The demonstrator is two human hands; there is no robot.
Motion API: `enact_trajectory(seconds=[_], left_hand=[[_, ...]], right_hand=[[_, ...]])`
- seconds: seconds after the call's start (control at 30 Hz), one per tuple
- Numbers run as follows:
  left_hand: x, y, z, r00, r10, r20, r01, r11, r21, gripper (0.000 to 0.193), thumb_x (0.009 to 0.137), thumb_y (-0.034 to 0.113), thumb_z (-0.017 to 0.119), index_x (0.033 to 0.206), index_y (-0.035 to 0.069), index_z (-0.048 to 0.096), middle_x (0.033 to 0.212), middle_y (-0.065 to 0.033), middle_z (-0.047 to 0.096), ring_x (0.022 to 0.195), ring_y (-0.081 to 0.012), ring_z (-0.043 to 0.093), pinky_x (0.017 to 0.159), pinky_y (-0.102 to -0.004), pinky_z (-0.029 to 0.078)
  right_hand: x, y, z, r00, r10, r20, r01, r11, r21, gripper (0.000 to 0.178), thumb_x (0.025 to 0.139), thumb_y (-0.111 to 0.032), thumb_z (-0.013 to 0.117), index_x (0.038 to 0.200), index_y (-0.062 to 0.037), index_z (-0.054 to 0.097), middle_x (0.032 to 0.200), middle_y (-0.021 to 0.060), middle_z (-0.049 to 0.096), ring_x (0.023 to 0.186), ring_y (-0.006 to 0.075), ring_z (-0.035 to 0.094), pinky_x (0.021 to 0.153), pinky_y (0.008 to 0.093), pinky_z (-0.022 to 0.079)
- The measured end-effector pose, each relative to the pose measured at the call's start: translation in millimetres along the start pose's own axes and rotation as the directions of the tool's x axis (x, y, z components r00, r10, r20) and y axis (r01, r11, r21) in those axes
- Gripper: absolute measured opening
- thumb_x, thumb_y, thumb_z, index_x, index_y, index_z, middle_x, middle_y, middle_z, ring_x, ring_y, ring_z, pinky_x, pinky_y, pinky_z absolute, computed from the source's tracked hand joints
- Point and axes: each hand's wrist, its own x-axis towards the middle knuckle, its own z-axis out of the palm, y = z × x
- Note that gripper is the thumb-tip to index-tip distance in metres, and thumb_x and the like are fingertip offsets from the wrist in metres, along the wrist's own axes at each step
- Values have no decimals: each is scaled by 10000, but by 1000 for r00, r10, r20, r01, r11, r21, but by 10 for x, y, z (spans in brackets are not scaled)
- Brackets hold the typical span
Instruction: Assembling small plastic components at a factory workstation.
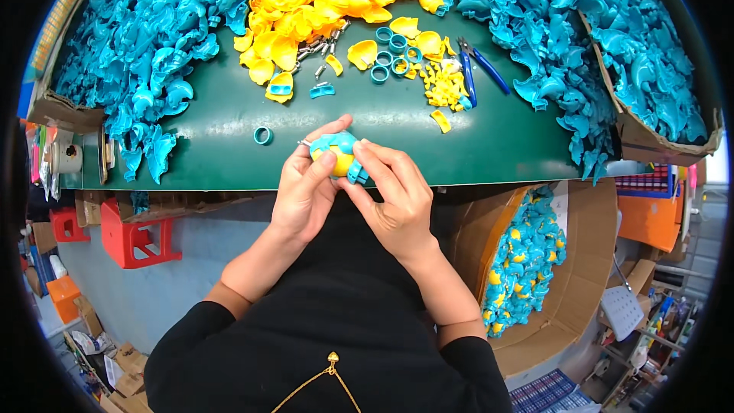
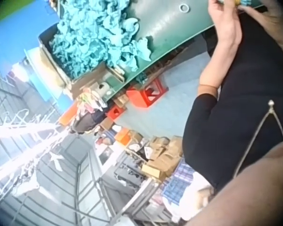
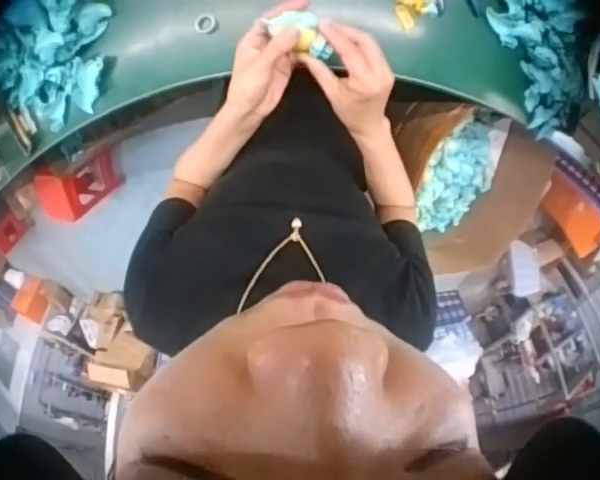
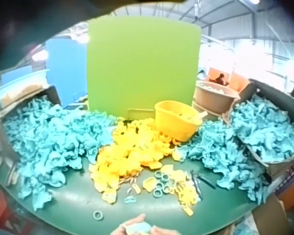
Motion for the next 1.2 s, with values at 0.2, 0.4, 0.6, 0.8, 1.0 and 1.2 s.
enact_trajectory(seconds=[0.2, 0.4, 0.6, 0.8, 1.0, 1.2], left_hand=[[-19, -12, 16, 993, -65, 95, 68, 997, -31, 653, 897, 117, 744, 1457, 11, 426, 1490, -119, 466, 1256, -196, 559, 1024, -364, 504], [67, -30, -189, 940, 147, 309, -230, 940, 251, 626, 758, 1, 833, 1329, 17, 578, 1363, -109, 548, 1231, -207, 569, 1003, -352, 521], [93, -80, -274, 883, 264, 387, -376, 893, 248, 654, 713, -3, 864, 1305, 9, 588, 1336, -133, 557, 1223, -220, 578, 1030, -360, 513], [79, -16, -168, 944, 102, 315, -104, 995, -10, 720, 727, 72, 882, 1357, 11, 539, 1425, -180, 522, 1262, -253, 570, 1073, -387, 478], [111, -223, -475, 952, 39, 303, -6, 994, -110, 547, 809, 189, 840, 1279, 72, 583, 1399, -184, 546, 1280, -281, 559, 1081, -425, 478], [159, -339, -480, 982, -82, 170, 132, 943, -306, 571, 841, 317, 797, 1301, 74, 563, 1384, -116, 559, 1302, -263, 525, 1095, -438, 469]], right_hand=[[7, 98, -177, 999, -8, 31, 7, 1000, 15, 525, 701, -40, 875, 1191, -11, 690, 1078, 146, 702, 956, 247, 703, 832, 332, 569], [31, 144, -341, 977, 115, 179, -166, 938, 303, 493, 772, -63, 847, 1220, 25, 662, 1063, 110, 670, 951, 165, 653, 838, 281, 534], [-12, 101, -282, 969, 203, 139, -246, 838, 487, 494, 737, -31, 868, 1177, 48, 659, 1063, 122, 656, 978, 178, 655, 850, 291, 547], [9, 110, -300, 967, 197, 161, -253, 808, 532, 554, 689, -4, 892, 1183, 66, 651, 1052, 116, 658, 1006, 186, 665, 857, 298, 561], [1, 59, -167, 914, 374, 158, -363, 580, 729, 569, 676, 27, 891, 1188, 76, 647, 1030, 109, 662, 989, 182, 669, 868, 314, 577], [-21, 170, -133, 958, 234, 165, -284, 692, 664, 582, 727, -1, 870, 1245, 62, 613, 1088, 115, 647, 1050, 171, 638, 906, 331, 556]])
